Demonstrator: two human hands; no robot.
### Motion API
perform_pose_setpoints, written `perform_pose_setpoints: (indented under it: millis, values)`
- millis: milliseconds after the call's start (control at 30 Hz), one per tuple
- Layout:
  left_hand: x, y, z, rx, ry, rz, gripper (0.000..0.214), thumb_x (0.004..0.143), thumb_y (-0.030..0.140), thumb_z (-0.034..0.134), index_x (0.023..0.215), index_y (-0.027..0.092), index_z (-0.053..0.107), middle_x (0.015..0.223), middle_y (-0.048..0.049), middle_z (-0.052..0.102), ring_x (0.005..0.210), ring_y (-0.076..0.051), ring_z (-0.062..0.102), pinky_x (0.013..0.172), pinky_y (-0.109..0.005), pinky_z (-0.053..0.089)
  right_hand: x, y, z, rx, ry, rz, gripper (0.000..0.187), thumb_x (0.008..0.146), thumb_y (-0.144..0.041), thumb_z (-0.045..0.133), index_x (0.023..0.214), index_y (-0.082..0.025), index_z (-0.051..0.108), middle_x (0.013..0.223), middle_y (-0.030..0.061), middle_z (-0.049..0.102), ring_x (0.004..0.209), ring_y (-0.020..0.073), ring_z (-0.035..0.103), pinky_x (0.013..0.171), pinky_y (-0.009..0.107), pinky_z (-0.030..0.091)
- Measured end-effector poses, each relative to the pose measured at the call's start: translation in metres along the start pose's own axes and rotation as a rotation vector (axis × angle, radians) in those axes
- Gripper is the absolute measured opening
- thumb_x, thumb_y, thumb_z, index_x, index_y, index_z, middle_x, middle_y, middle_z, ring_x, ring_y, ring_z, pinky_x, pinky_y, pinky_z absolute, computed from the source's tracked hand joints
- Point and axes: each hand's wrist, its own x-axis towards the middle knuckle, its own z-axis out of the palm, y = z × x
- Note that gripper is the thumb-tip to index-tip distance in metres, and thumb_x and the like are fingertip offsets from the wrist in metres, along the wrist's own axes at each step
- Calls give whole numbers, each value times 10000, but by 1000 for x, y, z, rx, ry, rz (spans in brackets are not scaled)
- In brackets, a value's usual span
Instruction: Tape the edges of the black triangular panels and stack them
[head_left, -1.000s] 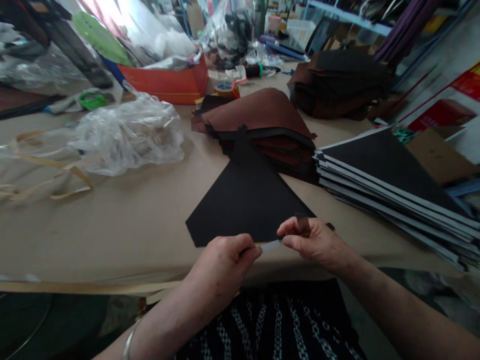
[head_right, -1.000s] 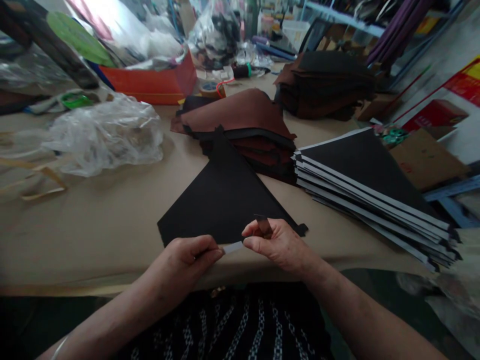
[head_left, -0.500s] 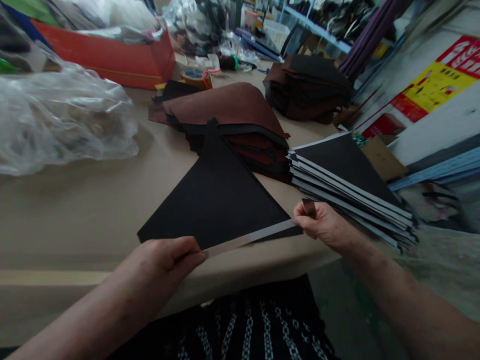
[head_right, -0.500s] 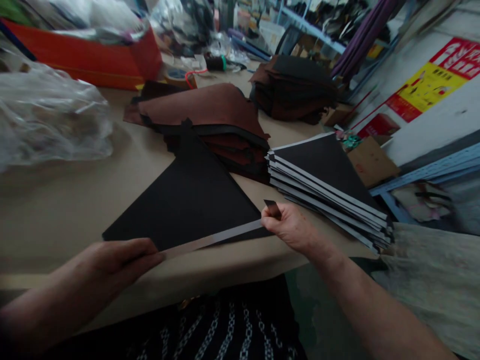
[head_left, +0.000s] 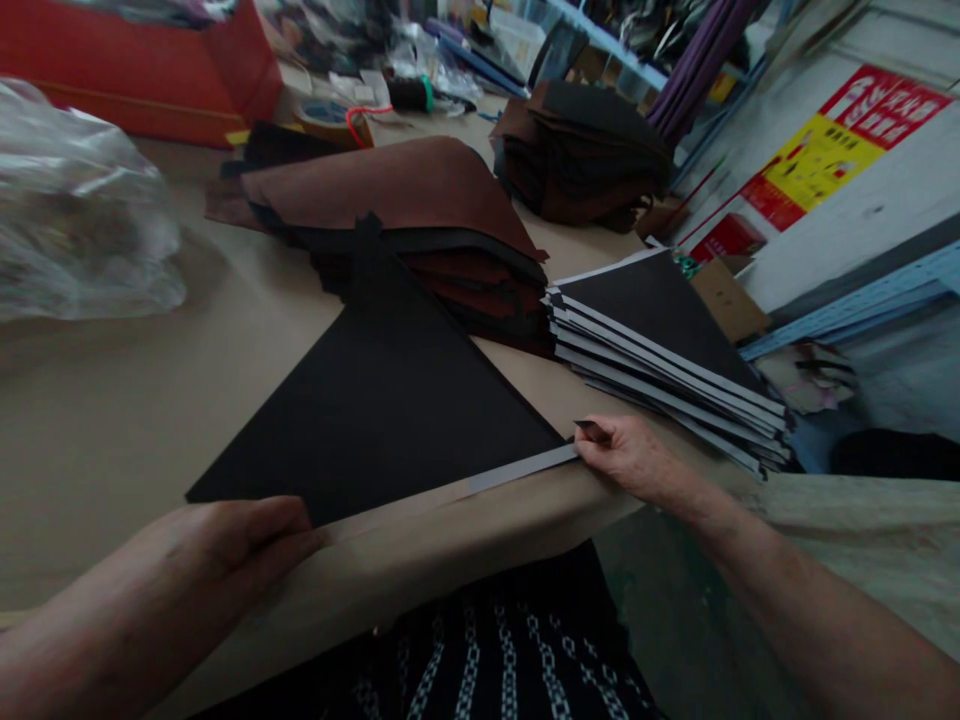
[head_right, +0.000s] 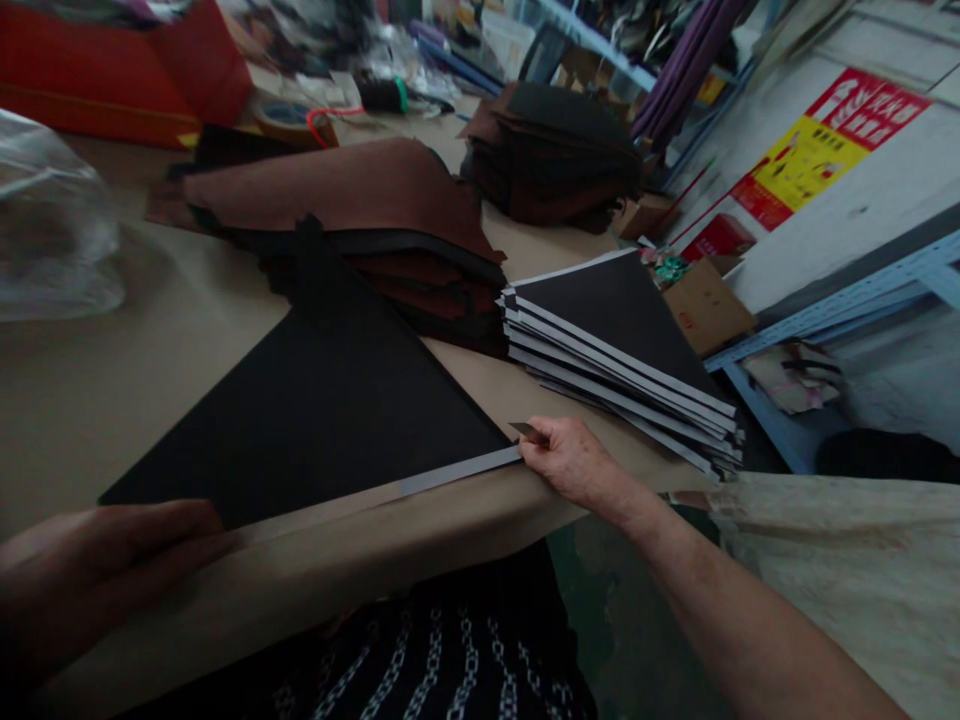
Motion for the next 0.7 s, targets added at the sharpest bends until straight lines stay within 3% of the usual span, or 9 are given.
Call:
perform_pose_setpoints:
  millis: [533,700]
  values:
    - [8,4,-1,17,77,32,396,780,465,356,618,196,598,544,1,582,518,-145,503,521,-248,267,-2,-5,1,-207,40,-52,168,790,-187,472,629,-189,521,599,-2,513,573,115,435,565,273,300]
    - [8,5,0,42,64,10,379,789,440,351,656,197,610,566,-1,606,529,-156,539,525,-246,277,-3,-4,-5,-214,15,13,106,795,-242,535,705,-203,495,616,-9,525,575,120,440,562,273,300]
